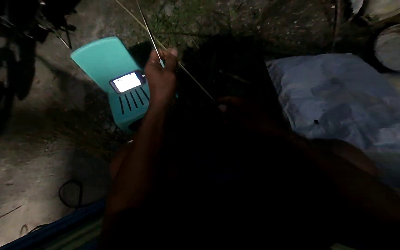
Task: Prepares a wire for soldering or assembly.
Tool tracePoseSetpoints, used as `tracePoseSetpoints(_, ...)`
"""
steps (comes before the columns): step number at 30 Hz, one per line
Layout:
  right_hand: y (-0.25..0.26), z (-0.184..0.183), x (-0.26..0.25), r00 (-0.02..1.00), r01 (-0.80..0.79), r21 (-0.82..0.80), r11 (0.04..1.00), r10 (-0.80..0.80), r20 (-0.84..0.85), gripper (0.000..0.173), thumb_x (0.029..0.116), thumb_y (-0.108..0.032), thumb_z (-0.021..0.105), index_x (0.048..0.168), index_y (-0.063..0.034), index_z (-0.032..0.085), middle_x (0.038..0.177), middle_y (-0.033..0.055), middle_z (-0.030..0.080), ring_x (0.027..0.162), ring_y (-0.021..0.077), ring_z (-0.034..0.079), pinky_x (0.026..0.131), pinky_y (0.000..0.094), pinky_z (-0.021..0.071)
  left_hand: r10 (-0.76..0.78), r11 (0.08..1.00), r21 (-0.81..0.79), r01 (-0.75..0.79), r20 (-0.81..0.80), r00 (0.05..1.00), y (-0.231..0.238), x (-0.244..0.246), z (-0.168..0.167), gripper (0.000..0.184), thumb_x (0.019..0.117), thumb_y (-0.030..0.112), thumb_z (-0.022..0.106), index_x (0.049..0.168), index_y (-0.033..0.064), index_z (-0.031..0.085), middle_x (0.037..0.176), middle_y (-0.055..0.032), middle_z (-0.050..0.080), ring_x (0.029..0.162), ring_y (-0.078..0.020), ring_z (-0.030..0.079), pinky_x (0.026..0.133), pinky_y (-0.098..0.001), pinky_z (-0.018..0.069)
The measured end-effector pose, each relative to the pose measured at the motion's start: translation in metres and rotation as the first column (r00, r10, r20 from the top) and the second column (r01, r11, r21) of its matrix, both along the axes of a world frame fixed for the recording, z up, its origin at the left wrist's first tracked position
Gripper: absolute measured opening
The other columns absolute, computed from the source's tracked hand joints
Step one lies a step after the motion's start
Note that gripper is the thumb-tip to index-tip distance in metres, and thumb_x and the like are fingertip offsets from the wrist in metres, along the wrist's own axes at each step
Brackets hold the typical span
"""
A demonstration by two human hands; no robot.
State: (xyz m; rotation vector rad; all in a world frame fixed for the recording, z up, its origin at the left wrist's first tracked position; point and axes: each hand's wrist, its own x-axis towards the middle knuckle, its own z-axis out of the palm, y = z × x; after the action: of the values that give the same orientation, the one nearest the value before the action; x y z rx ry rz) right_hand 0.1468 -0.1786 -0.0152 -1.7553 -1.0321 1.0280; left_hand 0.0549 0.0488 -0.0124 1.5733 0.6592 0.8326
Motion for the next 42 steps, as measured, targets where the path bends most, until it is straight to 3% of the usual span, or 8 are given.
tracePoseSetpoints(8,0.003,0.005,-0.003,0.995,0.096,0.050,0.994,-0.097,0.007,0.037,0.1105,-0.028,0.044,0.145,-0.0173,0.054,0.088,0.0028,0.067,0.066,0.0081,0.062,0.060,0.0262,0.0562,-0.182,0.967,0.143,0.211,-0.191,0.965,-0.034,-0.006,-0.005,0.035,0.1112,0.031,0.040,0.114,0.0019,0.060,0.082,0.0004,0.059,0.067,-0.0045,0.056,0.062,-0.0239,0.0509)
tracePoseSetpoints(11,0.004,0.013,-0.002,0.985,0.173,0.037,0.984,-0.173,-0.010,0.038,0.1104,-0.026,0.044,0.145,-0.0143,0.054,0.087,0.0043,0.066,0.065,0.0089,0.061,0.058,0.0269,0.0550,-0.298,0.851,0.322,0.415,-0.355,0.886,-0.055,-0.015,-0.007,0.047,0.1123,0.030,0.032,0.124,-0.0049,0.062,0.095,-0.0118,0.066,0.084,-0.0134,0.063,0.080,-0.0343,0.0546)
tracePoseSetpoints(14,0.001,0.009,0.000,0.972,0.230,0.084,0.969,-0.226,-0.059,0.035,0.1095,-0.026,0.047,0.138,-0.0087,0.057,0.081,0.0031,0.064,0.062,0.0093,0.059,0.053,0.0258,0.0524,-0.338,0.725,0.420,0.545,-0.472,0.814,-0.068,-0.015,-0.014,0.042,0.1112,0.030,0.037,0.114,-0.0014,0.065,0.085,-0.0133,0.067,0.077,-0.0234,0.067,0.071,-0.0452,0.0560)
tracePoseSetpoints(23,-0.006,0.016,0.000,0.928,0.282,0.136,0.950,-0.234,-0.290,0.036,0.1101,-0.021,0.043,0.140,-0.0109,0.059,0.069,-0.0041,0.057,0.050,0.0024,0.050,0.044,0.0173,0.0430,-0.215,0.730,0.558,0.395,-0.361,0.907,-0.065,-0.011,-0.014,0.044,0.1109,0.027,0.037,0.132,-0.0035,0.060,0.090,-0.0171,0.070,0.076,-0.0256,0.068,0.069,-0.0445,0.0563)
tracePoseSetpoints(34,-0.022,0.025,0.006,0.953,0.189,0.174,0.966,-0.138,-0.270,0.037,0.1072,-0.017,0.045,0.139,-0.0102,0.062,0.069,-0.0061,0.057,0.052,0.0003,0.050,0.046,0.0160,0.0443,-0.123,0.888,0.399,0.229,-0.274,0.954,-0.029,-0.006,-0.008,0.051,0.1125,0.029,0.033,0.148,-0.0047,0.047,0.145,-0.0227,0.056,0.129,-0.0189,0.058,0.110,-0.0345,0.0442)
tracePoseSetpoints(36,-0.026,0.025,0.006,0.960,0.157,0.165,0.974,-0.111,-0.258,0.037,0.1065,-0.017,0.046,0.139,-0.0093,0.062,0.067,-0.0061,0.056,0.051,0.0004,0.050,0.047,0.0165,0.0455,-0.069,0.936,0.320,0.147,-0.242,0.968,-0.015,-0.006,-0.008,0.051,0.1128,0.031,0.033,0.150,-0.0006,0.047,0.133,-0.0152,0.064,0.111,-0.0111,0.063,0.098,-0.0299,0.0509)
tracePoseSetpoints(38,-0.030,0.027,0.005,0.969,0.127,0.153,0.980,-0.089,-0.229,0.037,0.1063,-0.020,0.047,0.139,-0.0092,0.062,0.066,-0.0064,0.056,0.052,0.0003,0.051,0.049,0.0170,0.0471,-0.030,0.974,0.217,0.066,-0.167,0.986,0.001,-0.004,-0.008,0.047,0.1128,0.033,0.032,0.146,0.0051,0.050,0.090,-0.0021,0.061,0.065,-0.0060,0.052,0.059,-0.0249,0.0477)
tracePoseSetpoints(42,-0.039,0.023,0.005,0.965,0.162,0.138,0.977,-0.128,-0.228,0.036,0.1080,-0.027,0.046,0.139,-0.0171,0.062,0.070,-0.0047,0.060,0.054,0.0029,0.054,0.049,0.0185,0.0484,-0.076,0.992,0.094,0.083,-0.072,0.995,-0.001,-0.010,0.001,0.038,0.1126,0.034,0.035,0.130,0.0087,0.057,0.073,0.0039,0.053,0.052,-0.0056,0.047,0.047,-0.0230,0.0448)
